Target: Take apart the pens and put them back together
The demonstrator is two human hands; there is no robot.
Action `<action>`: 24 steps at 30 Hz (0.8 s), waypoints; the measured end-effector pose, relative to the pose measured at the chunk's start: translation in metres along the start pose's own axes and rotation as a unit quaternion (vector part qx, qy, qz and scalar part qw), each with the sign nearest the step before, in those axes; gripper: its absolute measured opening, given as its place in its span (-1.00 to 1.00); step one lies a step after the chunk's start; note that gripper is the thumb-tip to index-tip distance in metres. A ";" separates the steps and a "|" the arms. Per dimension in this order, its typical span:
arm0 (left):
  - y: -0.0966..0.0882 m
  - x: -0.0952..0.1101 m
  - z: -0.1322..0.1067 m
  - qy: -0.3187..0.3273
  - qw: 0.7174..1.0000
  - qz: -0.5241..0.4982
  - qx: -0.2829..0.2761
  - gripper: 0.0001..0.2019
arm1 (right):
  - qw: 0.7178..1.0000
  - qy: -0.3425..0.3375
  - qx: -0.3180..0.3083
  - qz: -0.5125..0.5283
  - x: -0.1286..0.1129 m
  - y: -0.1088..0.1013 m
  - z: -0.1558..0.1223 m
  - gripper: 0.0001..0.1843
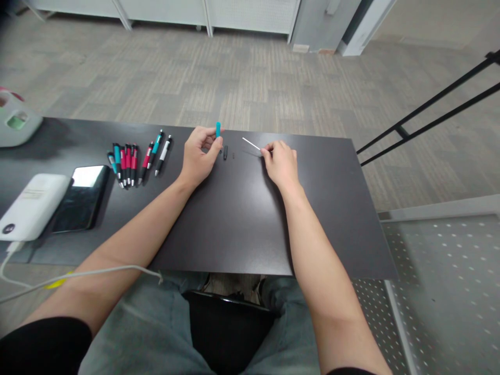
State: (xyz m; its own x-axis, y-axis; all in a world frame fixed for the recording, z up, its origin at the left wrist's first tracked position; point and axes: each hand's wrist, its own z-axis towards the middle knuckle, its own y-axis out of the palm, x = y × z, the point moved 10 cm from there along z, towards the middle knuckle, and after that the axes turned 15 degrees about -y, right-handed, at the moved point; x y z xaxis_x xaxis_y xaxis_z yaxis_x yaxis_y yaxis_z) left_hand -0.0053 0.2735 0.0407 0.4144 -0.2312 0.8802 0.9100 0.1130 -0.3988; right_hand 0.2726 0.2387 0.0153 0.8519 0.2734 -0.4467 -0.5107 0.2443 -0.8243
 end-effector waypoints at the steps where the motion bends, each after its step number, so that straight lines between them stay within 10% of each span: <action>1: 0.001 0.000 0.000 0.002 1.000 -0.002 -0.003 -0.83 | 1.000 0.005 0.012 0.026 0.003 0.000 0.001 -0.68; 9: 0.003 -0.002 -0.001 0.038 0.999 -0.007 -0.007 -0.80 | 0.931 0.032 0.169 0.322 0.018 -0.010 0.011 -0.46; 24: 0.006 -0.008 -0.001 0.075 0.997 0.030 -0.019 -0.79 | 0.924 0.010 0.102 0.370 -0.005 -0.007 0.010 -0.37</action>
State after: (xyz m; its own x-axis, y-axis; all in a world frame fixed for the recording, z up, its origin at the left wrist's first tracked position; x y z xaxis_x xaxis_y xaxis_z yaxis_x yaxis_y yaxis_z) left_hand -0.0029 0.2751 0.0311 0.4612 -0.3682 0.8073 0.8824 0.0945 -0.4610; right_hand 0.2707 0.2451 0.0269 0.2627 0.4196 -0.8689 -0.9631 0.1683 -0.2099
